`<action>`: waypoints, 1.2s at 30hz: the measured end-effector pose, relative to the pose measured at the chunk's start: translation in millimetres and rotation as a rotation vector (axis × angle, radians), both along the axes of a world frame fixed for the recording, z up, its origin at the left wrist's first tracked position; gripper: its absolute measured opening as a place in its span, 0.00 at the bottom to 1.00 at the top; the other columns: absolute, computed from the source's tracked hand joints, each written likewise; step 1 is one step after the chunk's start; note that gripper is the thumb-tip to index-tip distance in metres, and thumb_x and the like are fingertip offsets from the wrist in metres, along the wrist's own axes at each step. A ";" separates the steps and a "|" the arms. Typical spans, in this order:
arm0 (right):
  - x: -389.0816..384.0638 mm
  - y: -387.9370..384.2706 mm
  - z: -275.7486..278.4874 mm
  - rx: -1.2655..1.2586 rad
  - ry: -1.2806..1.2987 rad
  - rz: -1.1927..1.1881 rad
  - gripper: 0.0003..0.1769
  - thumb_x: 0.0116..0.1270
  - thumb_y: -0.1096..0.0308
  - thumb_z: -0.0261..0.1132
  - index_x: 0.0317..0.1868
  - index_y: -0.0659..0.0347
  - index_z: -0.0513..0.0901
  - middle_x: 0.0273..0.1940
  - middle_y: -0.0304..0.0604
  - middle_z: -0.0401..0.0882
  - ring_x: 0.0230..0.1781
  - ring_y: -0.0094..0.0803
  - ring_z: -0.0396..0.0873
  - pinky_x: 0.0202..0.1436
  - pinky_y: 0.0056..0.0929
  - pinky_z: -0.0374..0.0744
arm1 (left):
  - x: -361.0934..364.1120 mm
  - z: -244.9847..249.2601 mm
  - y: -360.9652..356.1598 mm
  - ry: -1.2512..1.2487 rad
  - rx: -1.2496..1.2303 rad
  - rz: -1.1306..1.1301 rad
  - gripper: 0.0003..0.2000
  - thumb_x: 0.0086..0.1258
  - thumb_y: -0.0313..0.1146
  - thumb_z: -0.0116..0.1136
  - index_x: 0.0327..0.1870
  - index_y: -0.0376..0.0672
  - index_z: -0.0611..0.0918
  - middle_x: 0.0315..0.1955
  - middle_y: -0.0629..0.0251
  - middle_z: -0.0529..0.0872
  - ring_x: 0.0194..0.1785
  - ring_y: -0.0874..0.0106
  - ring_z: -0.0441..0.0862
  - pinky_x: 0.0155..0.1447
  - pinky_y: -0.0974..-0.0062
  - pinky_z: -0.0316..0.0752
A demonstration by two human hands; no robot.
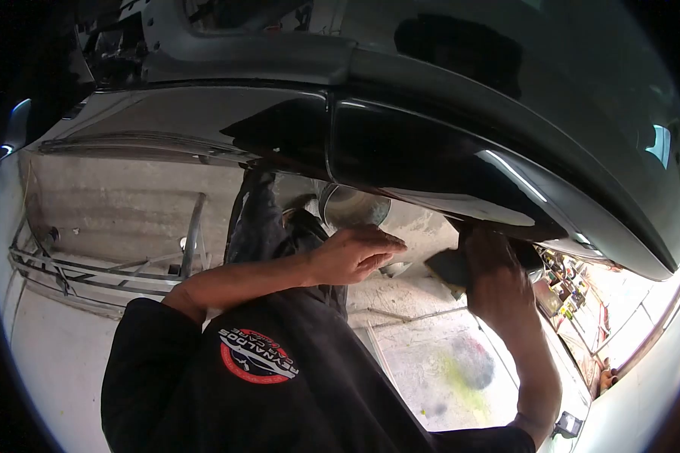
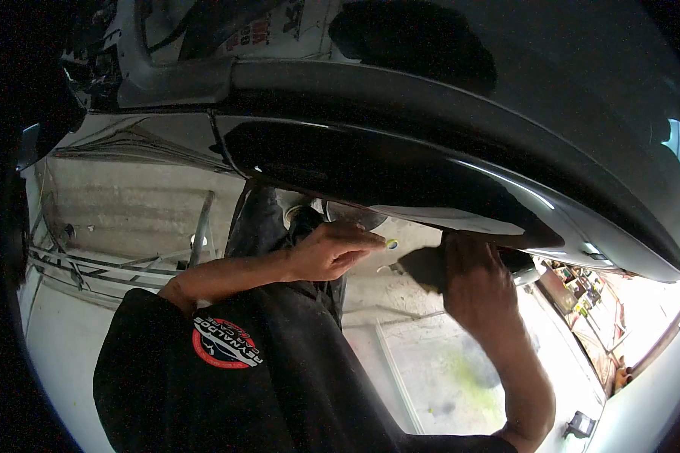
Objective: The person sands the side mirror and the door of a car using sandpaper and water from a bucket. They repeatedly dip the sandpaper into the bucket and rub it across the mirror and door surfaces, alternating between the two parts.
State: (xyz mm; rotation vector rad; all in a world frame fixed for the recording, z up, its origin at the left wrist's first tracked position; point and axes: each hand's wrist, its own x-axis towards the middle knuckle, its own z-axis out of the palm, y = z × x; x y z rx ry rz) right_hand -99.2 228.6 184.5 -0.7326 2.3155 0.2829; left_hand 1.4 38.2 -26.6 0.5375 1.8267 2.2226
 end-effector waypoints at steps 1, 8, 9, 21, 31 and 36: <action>3.0 -0.5 4.2 -0.015 0.042 0.105 0.19 0.60 0.77 0.63 0.52 0.74 0.83 0.52 0.61 0.83 0.57 0.53 0.82 0.64 0.46 0.83 | -0.7 -0.8 0.7 0.009 -0.005 -0.003 0.12 0.72 0.24 0.65 0.54 0.40 0.87 0.44 0.58 0.92 0.47 0.60 0.89 0.52 0.63 0.84; 9.0 -9.5 -5.1 0.000 -0.034 0.103 0.24 0.59 0.75 0.63 0.55 0.80 0.82 0.57 0.67 0.81 0.64 0.56 0.78 0.72 0.43 0.79 | -1.6 -3.9 7.2 0.054 0.000 0.020 0.13 0.70 0.22 0.65 0.54 0.41 0.87 0.44 0.59 0.92 0.47 0.60 0.89 0.51 0.63 0.83; 10.0 -10.9 1.7 -0.038 -0.013 0.101 0.24 0.59 0.75 0.63 0.56 0.80 0.82 0.58 0.66 0.81 0.64 0.56 0.78 0.71 0.43 0.79 | -2.5 -3.5 7.1 0.055 0.009 0.026 0.13 0.70 0.22 0.65 0.54 0.41 0.87 0.44 0.60 0.92 0.46 0.60 0.89 0.51 0.63 0.83; 28.2 0.9 31.5 0.010 0.101 0.053 0.22 0.58 0.76 0.62 0.53 0.75 0.84 0.60 0.62 0.80 0.65 0.55 0.76 0.74 0.42 0.75 | -7.4 11.2 24.6 0.030 -0.061 -0.015 0.15 0.72 0.22 0.65 0.58 0.41 0.86 0.52 0.57 0.91 0.52 0.62 0.89 0.57 0.64 0.85; 58.5 29.9 19.2 0.028 0.311 -0.055 0.24 0.65 0.75 0.58 0.60 0.74 0.83 0.63 0.64 0.80 0.69 0.61 0.76 0.75 0.52 0.75 | -10.8 3.5 51.6 0.011 -0.003 -0.097 0.15 0.75 0.22 0.61 0.61 0.41 0.84 0.56 0.56 0.88 0.58 0.59 0.87 0.62 0.62 0.83; 82.6 30.5 -14.0 0.042 0.483 -0.037 0.21 0.66 0.77 0.59 0.58 0.74 0.84 0.61 0.64 0.82 0.68 0.61 0.77 0.74 0.52 0.77 | -15.7 10.2 71.7 0.162 0.018 0.072 0.19 0.74 0.23 0.62 0.66 0.40 0.81 0.65 0.53 0.82 0.68 0.53 0.80 0.67 0.59 0.80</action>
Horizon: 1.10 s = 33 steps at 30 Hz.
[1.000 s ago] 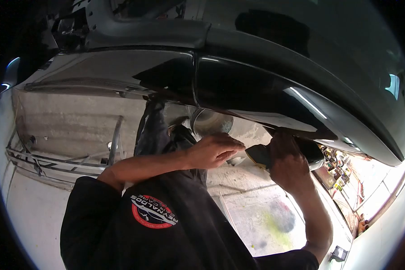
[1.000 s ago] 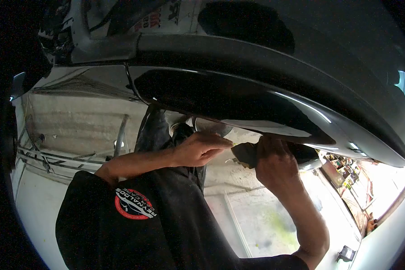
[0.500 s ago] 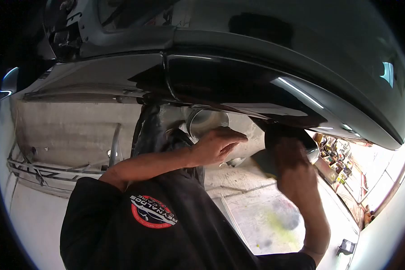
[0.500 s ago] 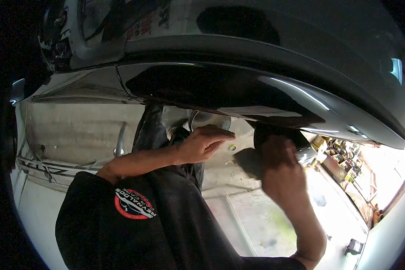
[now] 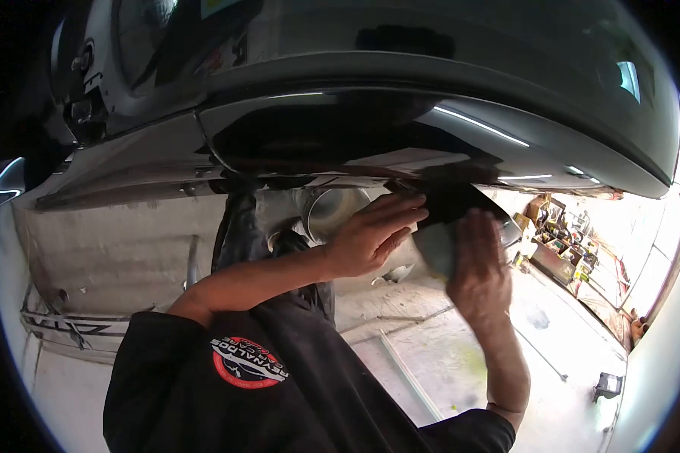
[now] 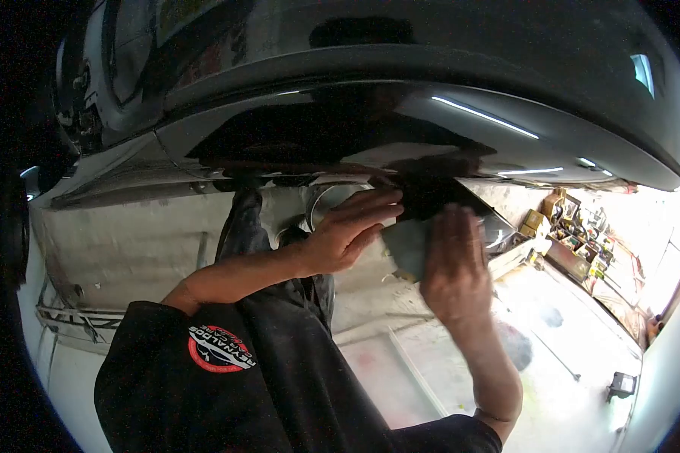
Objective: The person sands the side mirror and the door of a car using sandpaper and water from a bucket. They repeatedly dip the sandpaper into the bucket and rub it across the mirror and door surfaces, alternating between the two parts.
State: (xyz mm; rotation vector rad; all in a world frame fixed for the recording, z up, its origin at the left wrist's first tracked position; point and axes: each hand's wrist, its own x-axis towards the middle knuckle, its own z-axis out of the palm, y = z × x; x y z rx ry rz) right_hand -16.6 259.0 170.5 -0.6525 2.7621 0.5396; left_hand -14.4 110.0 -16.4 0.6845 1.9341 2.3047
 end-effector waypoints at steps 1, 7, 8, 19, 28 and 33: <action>6.5 -9.6 -0.4 -0.044 -0.032 0.000 0.20 0.66 0.78 0.60 0.57 0.74 0.85 0.61 0.63 0.83 0.68 0.60 0.77 0.73 0.51 0.77 | -0.8 -1.4 4.3 0.016 0.002 -0.007 0.21 0.74 0.24 0.62 0.68 0.40 0.79 0.68 0.53 0.79 0.70 0.52 0.78 0.69 0.59 0.79; 19.3 15.6 -15.7 -0.128 0.160 -0.177 0.26 0.65 0.79 0.60 0.65 0.74 0.81 0.71 0.60 0.75 0.73 0.60 0.72 0.75 0.49 0.76 | 0.6 1.1 20.5 0.155 -0.024 -0.129 0.26 0.77 0.26 0.58 0.75 0.36 0.71 0.77 0.48 0.68 0.82 0.51 0.61 0.83 0.55 0.61; 28.2 15.2 -27.2 -0.145 0.202 -0.209 0.27 0.65 0.79 0.60 0.66 0.74 0.80 0.72 0.60 0.74 0.74 0.60 0.71 0.75 0.49 0.76 | 4.0 0.5 22.7 0.155 -0.035 -0.135 0.26 0.77 0.25 0.57 0.76 0.36 0.70 0.77 0.47 0.67 0.82 0.51 0.61 0.83 0.55 0.61; 67.7 20.4 -81.6 -0.370 0.396 -0.211 0.39 0.60 0.74 0.70 0.74 0.70 0.73 0.78 0.57 0.66 0.80 0.67 0.58 0.80 0.52 0.66 | 36.2 4.1 25.1 0.267 -0.186 0.029 0.26 0.78 0.24 0.54 0.76 0.31 0.68 0.77 0.41 0.66 0.81 0.45 0.61 0.82 0.53 0.63; 91.5 65.0 -59.8 -0.828 0.616 -0.499 0.27 0.70 0.78 0.59 0.70 0.71 0.76 0.72 0.58 0.75 0.73 0.54 0.71 0.79 0.46 0.65 | 25.2 34.3 55.1 0.437 -0.434 0.189 0.27 0.82 0.34 0.54 0.77 0.30 0.67 0.77 0.41 0.66 0.81 0.48 0.62 0.82 0.55 0.62; 191.7 72.1 -113.8 -1.818 0.614 -1.156 0.23 0.81 0.69 0.61 0.72 0.68 0.72 0.61 0.48 0.78 0.59 0.34 0.80 0.64 0.40 0.82 | -3.0 56.1 96.4 0.656 -0.603 0.345 0.25 0.80 0.34 0.56 0.72 0.28 0.72 0.73 0.41 0.72 0.78 0.49 0.68 0.80 0.55 0.64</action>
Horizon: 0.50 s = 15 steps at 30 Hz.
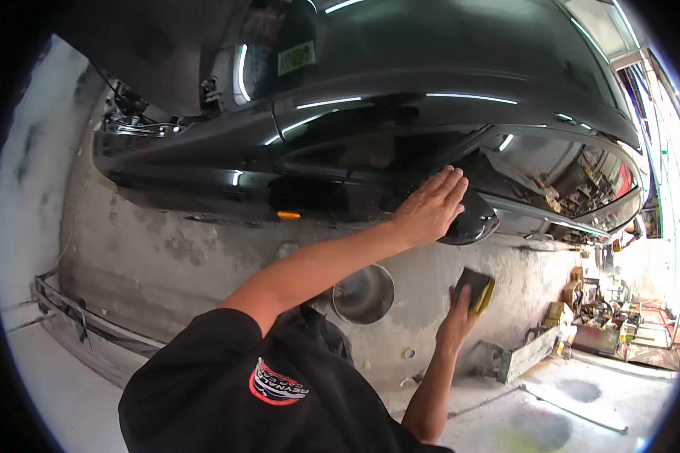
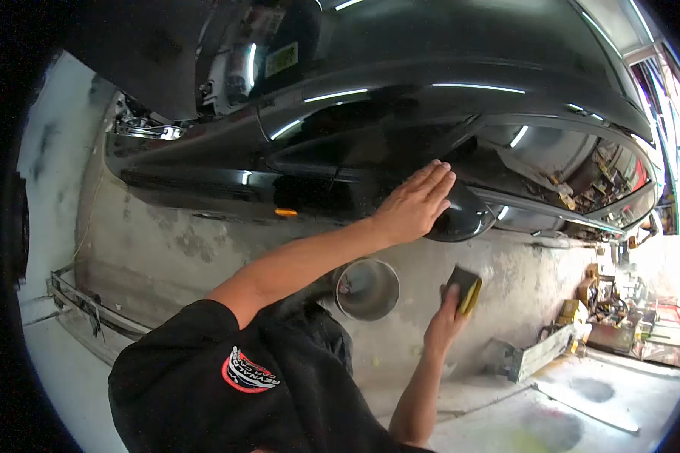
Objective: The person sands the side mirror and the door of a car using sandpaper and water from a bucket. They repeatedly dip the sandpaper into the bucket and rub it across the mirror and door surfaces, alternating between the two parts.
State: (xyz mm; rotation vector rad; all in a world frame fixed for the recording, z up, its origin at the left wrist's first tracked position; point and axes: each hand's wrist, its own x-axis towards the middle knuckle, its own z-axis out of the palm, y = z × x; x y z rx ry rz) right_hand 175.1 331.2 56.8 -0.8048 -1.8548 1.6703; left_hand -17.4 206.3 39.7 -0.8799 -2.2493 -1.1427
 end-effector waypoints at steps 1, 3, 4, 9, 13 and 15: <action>15.9 -1.9 -0.6 -0.092 0.013 0.028 0.24 0.80 0.70 0.61 0.72 0.68 0.71 0.62 0.47 0.77 0.58 0.34 0.80 0.63 0.40 0.83 | -2.0 1.2 -0.4 -0.001 -0.016 0.022 0.25 0.79 0.34 0.56 0.71 0.28 0.73 0.72 0.40 0.73 0.77 0.49 0.69 0.80 0.56 0.65; 45.1 -2.8 -0.7 -0.265 0.038 0.054 0.26 0.79 0.71 0.63 0.73 0.68 0.69 0.63 0.47 0.76 0.57 0.32 0.80 0.61 0.39 0.85 | -0.4 8.6 10.0 -0.006 -0.037 0.033 0.24 0.78 0.34 0.57 0.69 0.28 0.75 0.70 0.40 0.75 0.75 0.48 0.71 0.80 0.56 0.65; 55.8 -6.1 -2.6 -0.257 0.020 0.053 0.24 0.79 0.71 0.64 0.70 0.68 0.71 0.60 0.46 0.77 0.55 0.31 0.80 0.59 0.38 0.85 | 2.1 17.4 -0.9 -0.009 0.058 -0.063 0.22 0.78 0.32 0.57 0.68 0.29 0.77 0.69 0.39 0.77 0.74 0.47 0.73 0.79 0.56 0.67; 79.0 3.1 -28.4 -0.038 -0.102 0.136 0.22 0.78 0.75 0.62 0.70 0.64 0.73 0.56 0.44 0.80 0.53 0.32 0.82 0.55 0.38 0.89 | 25.3 5.6 -20.9 -0.011 0.048 0.017 0.21 0.79 0.27 0.55 0.71 0.35 0.77 0.70 0.44 0.77 0.73 0.50 0.76 0.75 0.58 0.72; 41.1 -10.3 -3.0 -0.026 0.046 0.124 0.24 0.77 0.74 0.64 0.70 0.64 0.73 0.53 0.42 0.81 0.52 0.31 0.82 0.51 0.35 0.88 | 41.6 -5.5 -29.3 -0.023 0.079 0.046 0.21 0.80 0.28 0.55 0.71 0.35 0.77 0.70 0.44 0.77 0.73 0.51 0.76 0.76 0.58 0.72; 16.5 -15.3 12.7 -0.174 0.165 0.096 0.26 0.75 0.73 0.66 0.70 0.64 0.73 0.52 0.42 0.81 0.51 0.30 0.82 0.49 0.35 0.88 | 49.5 -14.5 -31.4 -0.030 0.124 0.042 0.21 0.79 0.27 0.56 0.72 0.35 0.76 0.70 0.45 0.77 0.74 0.52 0.75 0.77 0.59 0.71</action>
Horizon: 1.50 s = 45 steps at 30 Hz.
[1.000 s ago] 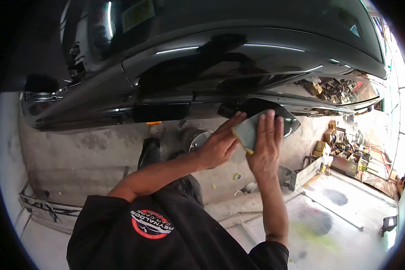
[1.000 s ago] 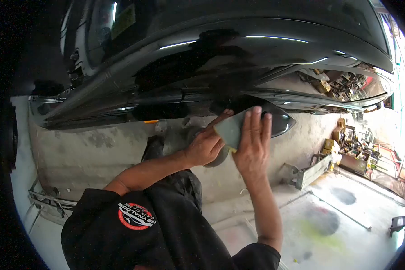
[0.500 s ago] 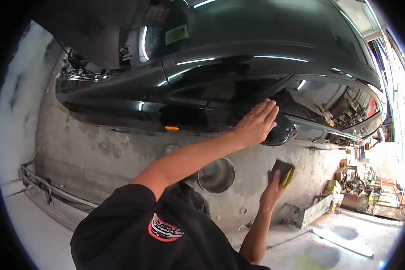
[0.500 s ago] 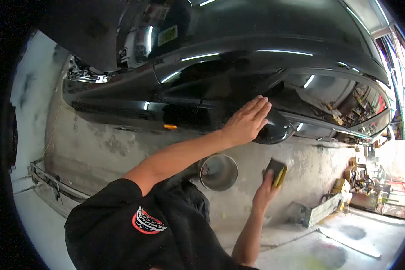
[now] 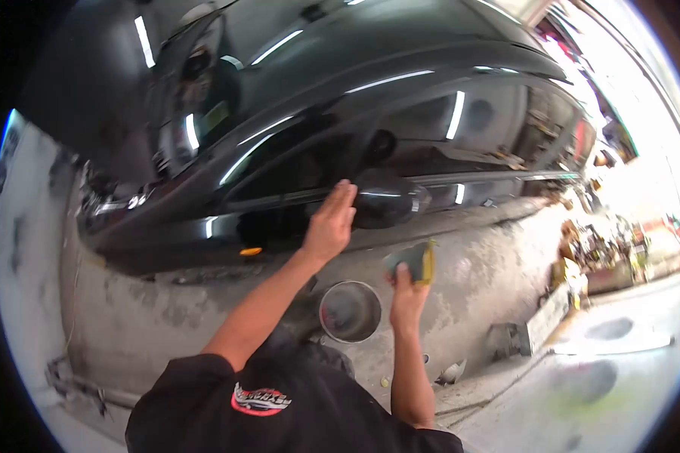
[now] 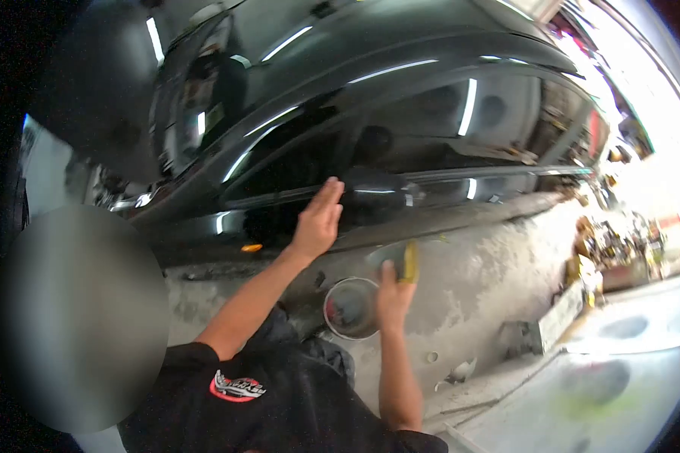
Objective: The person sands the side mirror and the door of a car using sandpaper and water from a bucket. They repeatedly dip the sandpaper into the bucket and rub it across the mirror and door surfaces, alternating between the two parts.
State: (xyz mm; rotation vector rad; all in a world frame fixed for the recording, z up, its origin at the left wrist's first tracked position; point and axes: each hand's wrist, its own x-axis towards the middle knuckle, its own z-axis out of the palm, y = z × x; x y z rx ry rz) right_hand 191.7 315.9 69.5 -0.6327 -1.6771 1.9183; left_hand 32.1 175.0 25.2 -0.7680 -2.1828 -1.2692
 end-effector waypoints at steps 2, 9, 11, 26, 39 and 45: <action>-25.3 -11.2 21.3 0.042 -0.009 0.074 0.28 0.73 0.73 0.68 0.71 0.66 0.73 0.53 0.42 0.81 0.51 0.29 0.81 0.51 0.33 0.86 | 2.6 -9.5 -5.2 -0.061 0.056 -0.035 0.22 0.79 0.27 0.56 0.73 0.36 0.75 0.72 0.46 0.76 0.75 0.52 0.74 0.77 0.60 0.71; -121.8 -57.1 33.4 0.450 0.021 -0.108 0.28 0.67 0.70 0.76 0.64 0.72 0.79 0.50 0.49 0.85 0.46 0.36 0.81 0.55 0.33 0.79 | 6.6 -36.8 -39.1 -0.134 0.101 -0.211 0.25 0.80 0.27 0.54 0.76 0.35 0.70 0.75 0.43 0.71 0.76 0.48 0.71 0.78 0.59 0.70; -148.0 -55.3 12.2 0.617 0.046 -0.233 0.26 0.65 0.67 0.78 0.59 0.73 0.82 0.46 0.56 0.88 0.43 0.45 0.84 0.52 0.39 0.80 | 1.9 -40.5 -49.9 -0.186 0.111 -0.289 0.26 0.80 0.27 0.54 0.77 0.34 0.69 0.75 0.43 0.71 0.78 0.49 0.69 0.80 0.59 0.67; -208.2 -76.7 32.6 0.775 -0.366 -0.558 0.20 0.63 0.59 0.78 0.39 0.68 0.82 0.34 0.63 0.85 0.38 0.65 0.81 0.44 0.54 0.76 | -43.0 -30.0 -78.8 -0.243 0.065 -0.621 0.27 0.75 0.22 0.58 0.75 0.31 0.71 0.76 0.41 0.69 0.80 0.48 0.66 0.81 0.54 0.66; -204.2 -88.9 33.0 0.853 -0.378 -0.566 0.23 0.65 0.53 0.76 0.37 0.67 0.81 0.31 0.65 0.83 0.38 0.70 0.78 0.45 0.59 0.75 | -51.8 -31.4 -79.8 -0.211 0.008 -0.650 0.29 0.75 0.24 0.57 0.77 0.32 0.67 0.76 0.43 0.69 0.80 0.49 0.65 0.81 0.56 0.66; -209.7 -75.1 28.9 1.015 -0.546 -0.648 0.21 0.65 0.56 0.77 0.34 0.66 0.79 0.30 0.59 0.83 0.39 0.64 0.79 0.44 0.58 0.75 | -50.6 -26.8 -85.2 -0.234 -0.021 -0.684 0.26 0.80 0.27 0.54 0.76 0.27 0.68 0.75 0.36 0.68 0.80 0.45 0.64 0.81 0.53 0.65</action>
